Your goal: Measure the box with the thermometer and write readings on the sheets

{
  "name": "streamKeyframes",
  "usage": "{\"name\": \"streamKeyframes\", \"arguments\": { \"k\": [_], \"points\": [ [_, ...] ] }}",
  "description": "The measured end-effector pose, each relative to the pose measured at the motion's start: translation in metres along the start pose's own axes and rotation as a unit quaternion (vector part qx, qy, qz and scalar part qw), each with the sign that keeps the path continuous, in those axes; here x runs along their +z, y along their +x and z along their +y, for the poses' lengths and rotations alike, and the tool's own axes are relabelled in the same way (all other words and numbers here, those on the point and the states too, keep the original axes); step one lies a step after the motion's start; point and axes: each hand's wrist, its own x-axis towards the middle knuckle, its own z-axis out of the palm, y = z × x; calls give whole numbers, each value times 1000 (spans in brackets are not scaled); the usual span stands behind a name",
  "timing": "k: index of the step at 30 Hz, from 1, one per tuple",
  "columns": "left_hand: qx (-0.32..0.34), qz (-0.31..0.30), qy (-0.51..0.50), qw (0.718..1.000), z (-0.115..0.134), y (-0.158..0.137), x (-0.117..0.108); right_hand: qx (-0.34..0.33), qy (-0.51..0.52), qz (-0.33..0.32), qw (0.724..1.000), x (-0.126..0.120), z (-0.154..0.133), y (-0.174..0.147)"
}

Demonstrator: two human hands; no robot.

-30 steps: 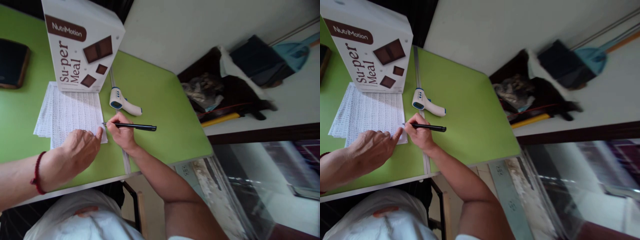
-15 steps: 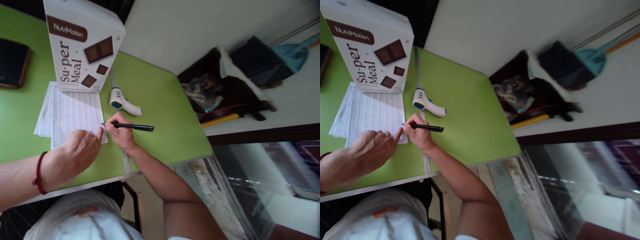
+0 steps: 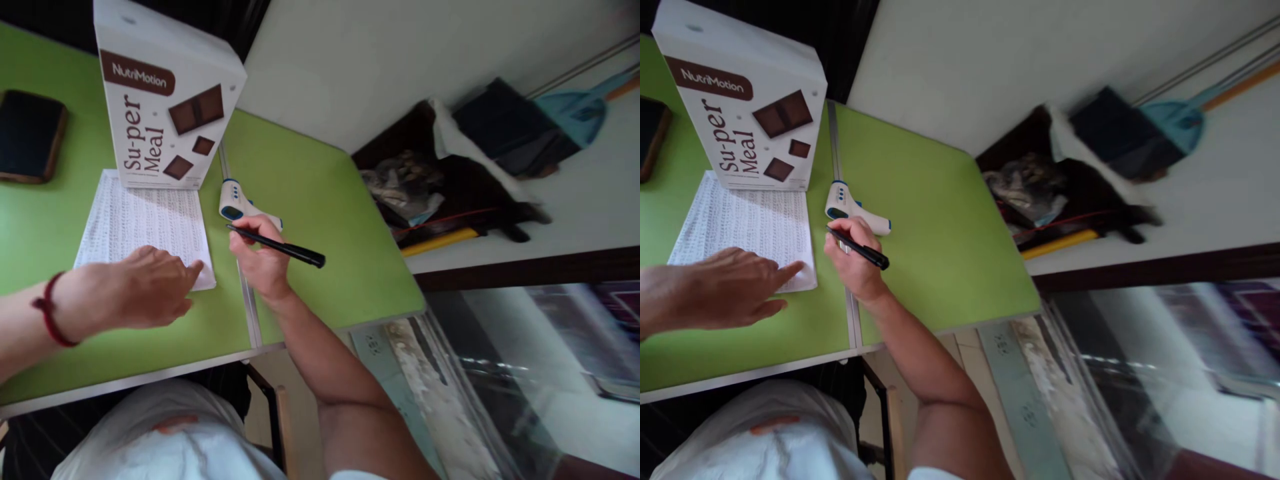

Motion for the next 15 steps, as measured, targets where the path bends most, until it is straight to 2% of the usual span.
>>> {"name": "streamKeyframes", "arguments": {
  "k": [3,4,6,7,9,10,12,13,15],
  "points": [
    [59,-81,-167,981,-44,2,-18,-80,-123,-29,989,-11,-3,11],
    [54,-105,-213,970,-59,1,-22,-94,-158,-48,982,-14,-5,15],
    [-7,-104,-246,964,-86,-4,-26,-116,-210,-101,966,-16,-7,23],
    [-55,-63,-226,971,-98,-6,-27,-130,-226,-128,957,-15,-7,26],
    [-197,-32,-161,967,-115,-10,-25,-160,-245,-169,941,-9,-7,31],
    [-262,-13,-123,957,-121,-11,-22,-174,-251,-182,935,-5,-6,32],
    [-346,60,-92,932,-132,-9,-12,-194,-260,-195,926,8,-3,32],
    [-353,111,-106,923,-136,-7,-6,-199,-261,-199,923,14,-1,31],
    [-299,224,-156,915,-143,-2,7,-201,-246,-207,925,27,3,27]
  ]
}}
